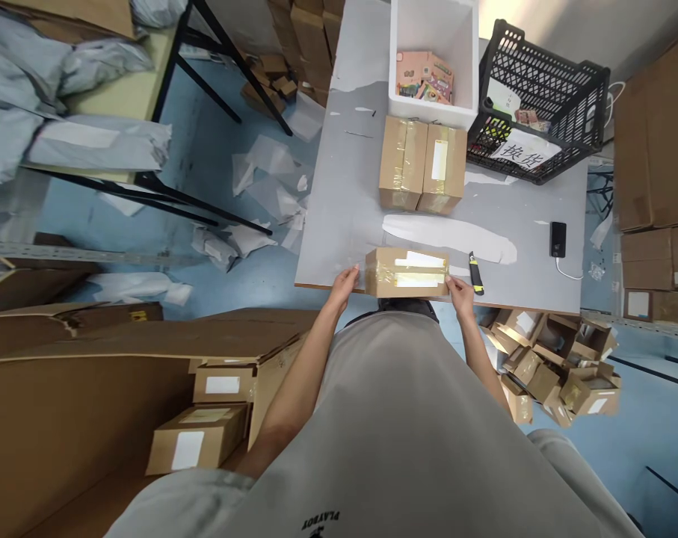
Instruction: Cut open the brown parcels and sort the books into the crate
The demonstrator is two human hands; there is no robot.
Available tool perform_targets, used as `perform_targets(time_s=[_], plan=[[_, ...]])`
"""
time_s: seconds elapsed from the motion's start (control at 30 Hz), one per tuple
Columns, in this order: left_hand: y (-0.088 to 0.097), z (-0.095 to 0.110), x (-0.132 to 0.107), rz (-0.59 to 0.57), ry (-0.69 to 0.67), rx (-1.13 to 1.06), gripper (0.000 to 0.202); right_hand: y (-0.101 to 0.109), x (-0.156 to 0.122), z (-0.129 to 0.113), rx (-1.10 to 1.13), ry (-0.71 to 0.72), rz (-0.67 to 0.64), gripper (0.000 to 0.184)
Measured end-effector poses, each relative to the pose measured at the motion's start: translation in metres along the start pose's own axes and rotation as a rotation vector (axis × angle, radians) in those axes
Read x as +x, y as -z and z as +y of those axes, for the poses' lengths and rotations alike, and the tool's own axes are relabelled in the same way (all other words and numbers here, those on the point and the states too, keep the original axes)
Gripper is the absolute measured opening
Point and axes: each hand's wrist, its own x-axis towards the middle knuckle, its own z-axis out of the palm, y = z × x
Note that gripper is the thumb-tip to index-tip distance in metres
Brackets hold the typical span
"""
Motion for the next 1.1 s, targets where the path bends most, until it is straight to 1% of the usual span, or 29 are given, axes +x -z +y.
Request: perform_targets(time_s=[0.07, 0.13, 0.17, 0.23, 0.3, 0.37, 0.43, 0.5, 0.57, 0.63, 0.67, 0.73, 0.8, 0.87, 0.97, 1.1], plan=[[-0.009, -0.001, -0.003, -0.044, 0.010, 0.010, 0.061, 0.014, 0.004, -0.002, -0.046, -0.031, 0.082, 0.076], [-0.018, -0.002, -0.008, -0.125, -0.005, 0.021, 0.064, 0.027, 0.007, -0.009, -0.088, -0.064, 0.173, 0.077], [-0.022, -0.001, -0.011, -0.168, -0.021, 0.033, 0.065, 0.032, 0.007, -0.014, -0.103, -0.063, 0.215, 0.079], [-0.030, 0.001, -0.018, -0.228, -0.061, 0.066, 0.067, 0.037, 0.004, -0.029, -0.115, -0.002, 0.257, 0.079], [-0.036, 0.005, -0.023, -0.252, -0.093, 0.089, 0.068, 0.033, -0.005, -0.049, -0.111, 0.105, 0.219, 0.073], [-0.041, 0.010, -0.028, -0.286, -0.106, 0.080, 0.071, 0.022, -0.019, -0.070, -0.093, 0.195, 0.091, 0.065], [-0.046, 0.016, -0.033, -0.324, -0.113, 0.050, 0.077, 0.008, -0.032, -0.089, -0.081, 0.245, -0.042, 0.061], [-0.049, 0.023, -0.038, -0.321, -0.132, 0.021, 0.084, -0.004, -0.042, -0.103, -0.092, 0.280, -0.071, 0.061], [-0.048, 0.031, -0.045, -0.267, -0.174, 0.005, 0.087, -0.011, -0.047, -0.109, -0.093, 0.279, -0.035, 0.063], [-0.043, 0.039, -0.051, -0.195, -0.233, 0.007, 0.086, -0.014, -0.048, -0.109, -0.072, 0.249, -0.017, 0.065], [-0.039, 0.043, -0.053, -0.161, -0.266, 0.017, 0.084, -0.015, -0.047, -0.108, -0.058, 0.233, -0.029, 0.065], [-0.031, 0.049, -0.055, -0.111, -0.325, 0.055, 0.082, -0.019, -0.045, -0.101, -0.037, 0.213, -0.080, 0.066], [-0.024, 0.053, -0.054, -0.078, -0.350, 0.109, 0.081, -0.027, -0.042, -0.094, -0.033, 0.209, -0.133, 0.066], [-0.020, 0.055, -0.049, -0.060, -0.342, 0.148, 0.083, -0.035, -0.039, -0.086, -0.031, 0.213, -0.146, 0.068], [-0.020, 0.055, -0.042, -0.053, -0.321, 0.162, 0.087, -0.042, -0.034, -0.079, -0.023, 0.232, -0.130, 0.069], [-0.023, 0.053, -0.039, -0.061, -0.325, 0.161, 0.091, -0.040, -0.029, -0.074, -0.014, 0.233, -0.142, 0.069]])
